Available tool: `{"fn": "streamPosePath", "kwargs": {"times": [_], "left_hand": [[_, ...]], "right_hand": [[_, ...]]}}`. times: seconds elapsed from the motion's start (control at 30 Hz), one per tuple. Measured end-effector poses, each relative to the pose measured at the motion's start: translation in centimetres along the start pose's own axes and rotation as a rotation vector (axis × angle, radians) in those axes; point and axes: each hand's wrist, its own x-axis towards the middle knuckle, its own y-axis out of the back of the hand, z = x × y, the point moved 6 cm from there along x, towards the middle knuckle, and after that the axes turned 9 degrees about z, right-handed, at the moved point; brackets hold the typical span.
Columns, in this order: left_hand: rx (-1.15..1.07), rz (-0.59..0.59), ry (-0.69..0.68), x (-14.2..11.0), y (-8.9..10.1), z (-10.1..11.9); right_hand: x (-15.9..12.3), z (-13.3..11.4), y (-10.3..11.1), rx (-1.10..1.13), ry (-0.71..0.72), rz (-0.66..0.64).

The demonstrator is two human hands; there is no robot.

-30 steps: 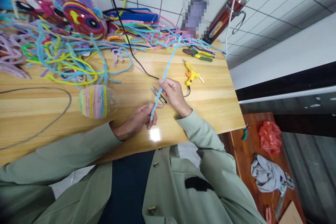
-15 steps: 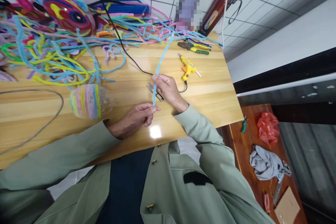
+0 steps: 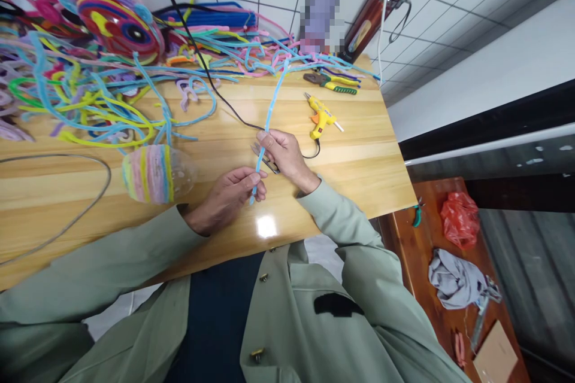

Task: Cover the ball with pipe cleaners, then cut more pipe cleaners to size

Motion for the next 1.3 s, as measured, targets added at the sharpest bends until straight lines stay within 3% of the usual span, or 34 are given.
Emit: {"fn": "streamPosePath", "kwargs": {"times": [0.13,0.23,0.53,0.77,0.93,1.1,1.3], "left_hand": [[0.166,0.053,-0.135,-0.2,0.4,0.8],[0.217,0.057,-0.164,-0.4,0.4,1.3],[-0.039,-0.039,0.157,0.3,0.3,-0.3],[-0.072,-0.104,0.256,0.1,-0.3,-1.2],[-0.065,-0.03,0.217,0.2,0.0,-0.8],[-0.056,-0.033,0.138,0.1,0.0,-0.3],[0.025,-0.005,0.15,-0.1,0.0,-0.6]], "right_hand": [[0.0,0.2,0.0,0.027,-0.025,0.014],[-0.1,0.0,0.0,0.039,-0.032,0.017],[-0.6,0.1,-0.7,-0.022,-0.022,-0.09],[-0.8,0.2,-1.5,-0.046,-0.004,-0.177],[-0.8,0.5,-1.0,-0.01,-0.054,-0.133],[-0.2,0.8,-0.8,0.046,-0.05,-0.149],[1.2,0.8,0.6,0.116,-0.018,0.025]]}}
